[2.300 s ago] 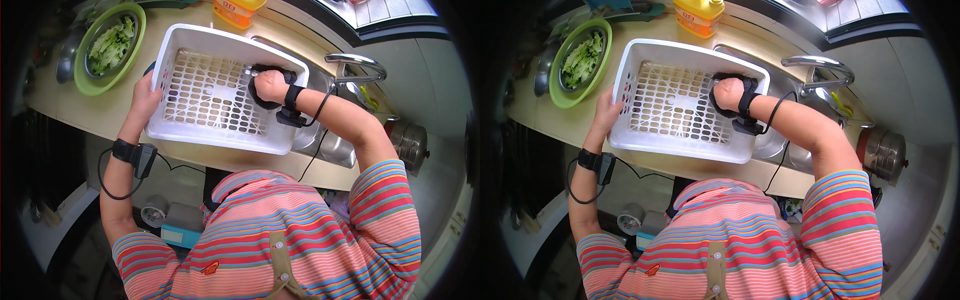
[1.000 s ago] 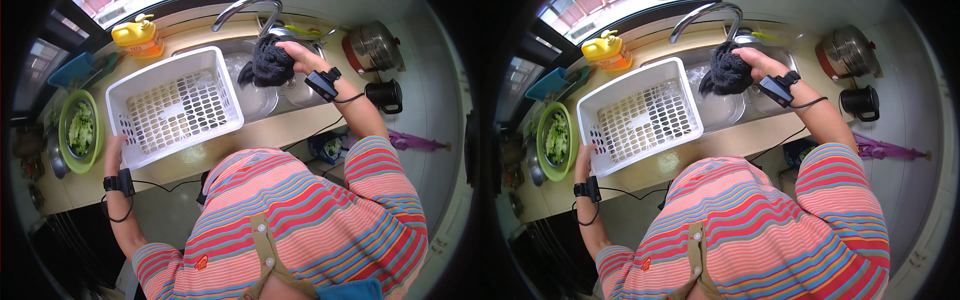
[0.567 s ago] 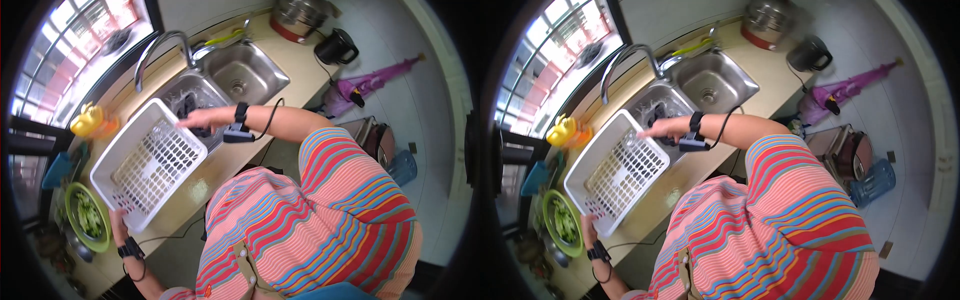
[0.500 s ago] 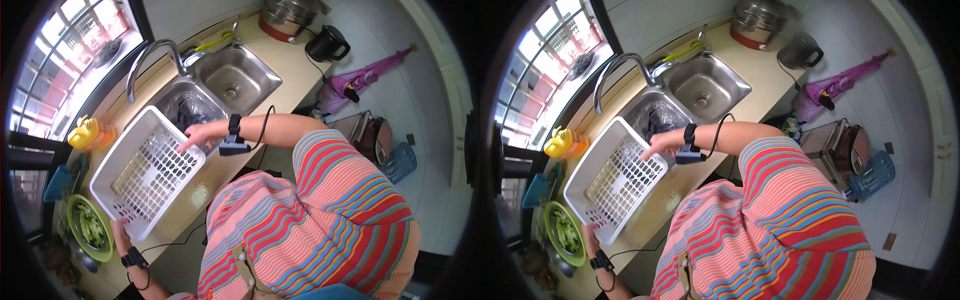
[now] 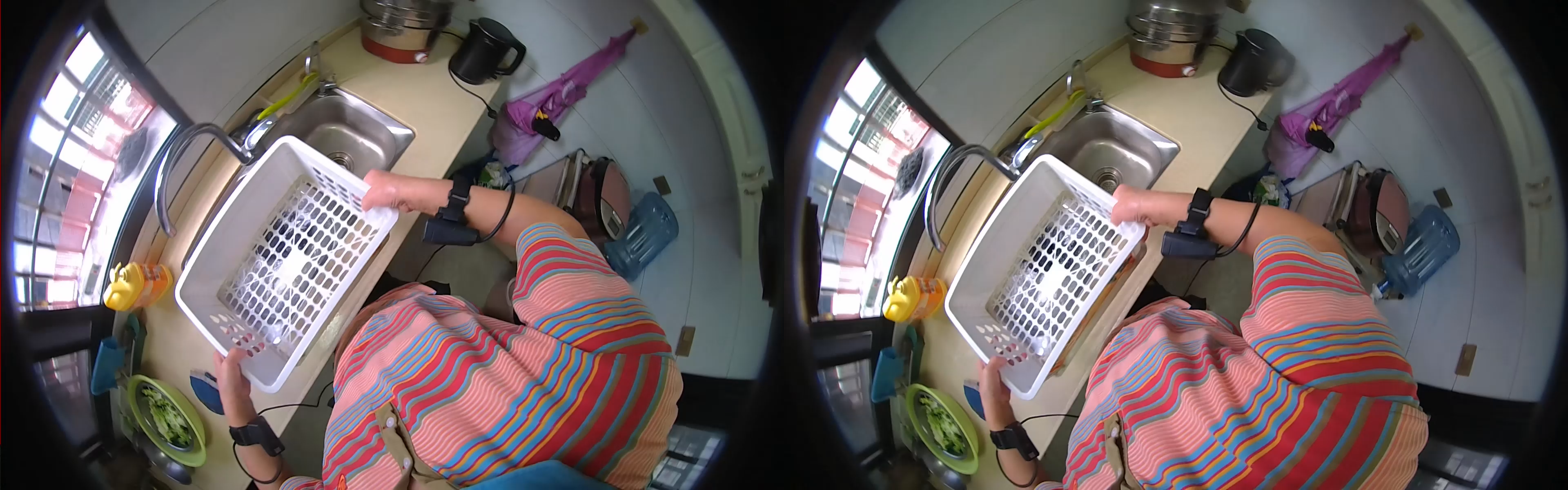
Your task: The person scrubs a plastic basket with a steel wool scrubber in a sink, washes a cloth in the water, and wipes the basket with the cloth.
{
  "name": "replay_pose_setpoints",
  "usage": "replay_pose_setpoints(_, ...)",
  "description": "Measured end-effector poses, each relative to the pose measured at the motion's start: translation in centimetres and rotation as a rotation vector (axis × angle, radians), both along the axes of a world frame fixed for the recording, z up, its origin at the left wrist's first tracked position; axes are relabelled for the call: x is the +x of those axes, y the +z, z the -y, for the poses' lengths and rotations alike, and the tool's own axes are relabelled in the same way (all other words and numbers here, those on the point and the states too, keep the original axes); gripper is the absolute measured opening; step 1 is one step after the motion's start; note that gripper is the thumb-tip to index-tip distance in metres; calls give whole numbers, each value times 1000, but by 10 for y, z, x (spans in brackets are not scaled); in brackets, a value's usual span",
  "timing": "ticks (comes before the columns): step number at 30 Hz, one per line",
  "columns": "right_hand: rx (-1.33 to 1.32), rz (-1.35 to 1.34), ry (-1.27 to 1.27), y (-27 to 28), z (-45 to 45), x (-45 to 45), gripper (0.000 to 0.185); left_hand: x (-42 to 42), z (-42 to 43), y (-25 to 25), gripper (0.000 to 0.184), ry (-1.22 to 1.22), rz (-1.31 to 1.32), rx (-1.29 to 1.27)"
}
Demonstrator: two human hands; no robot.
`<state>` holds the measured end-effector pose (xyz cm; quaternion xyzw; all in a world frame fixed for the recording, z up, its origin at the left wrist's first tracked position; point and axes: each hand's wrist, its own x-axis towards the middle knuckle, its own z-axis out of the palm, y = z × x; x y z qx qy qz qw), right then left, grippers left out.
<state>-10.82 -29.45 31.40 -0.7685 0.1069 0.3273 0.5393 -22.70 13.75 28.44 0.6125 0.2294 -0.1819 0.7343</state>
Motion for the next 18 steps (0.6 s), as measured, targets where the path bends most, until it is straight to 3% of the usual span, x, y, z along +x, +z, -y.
replay_pose_setpoints(3, 104, 82, -126, -36, 60, 3, 43, 25, 57, 3, 53, -8, 15, 30)
replay_pose_setpoints(5, 70, 103, -344, -5, 75, -4, 44, 41, 80, -5, 46, 3, 42, -2)
replay_pose_setpoints(6, 99, 107, -392, -10, 90, -3, 52, 51, 92, -2, 42, -14, 38, -7)
replay_pose_setpoints(10, 259, 184, -695, -8, 109, -34, 50, 66, 146, 21, 37, 43, 65, 75)
replay_pose_setpoints(11, 289, 243, -693, -23, 117, -39, 48, 72, 155, 25, 37, -41, 67, 65)
replay_pose_setpoints(13, 196, 338, -703, -16, 119, -55, 44, 91, 165, 39, 31, -148, 106, 123)
replay_pose_setpoints(17, -53, 440, -954, -19, 101, -105, 43, 119, 148, 46, 27, -326, 178, 151)
replay_pose_setpoints(18, -100, 414, -960, -17, 95, -118, 43, 130, 135, 38, 41, -402, 165, 87)
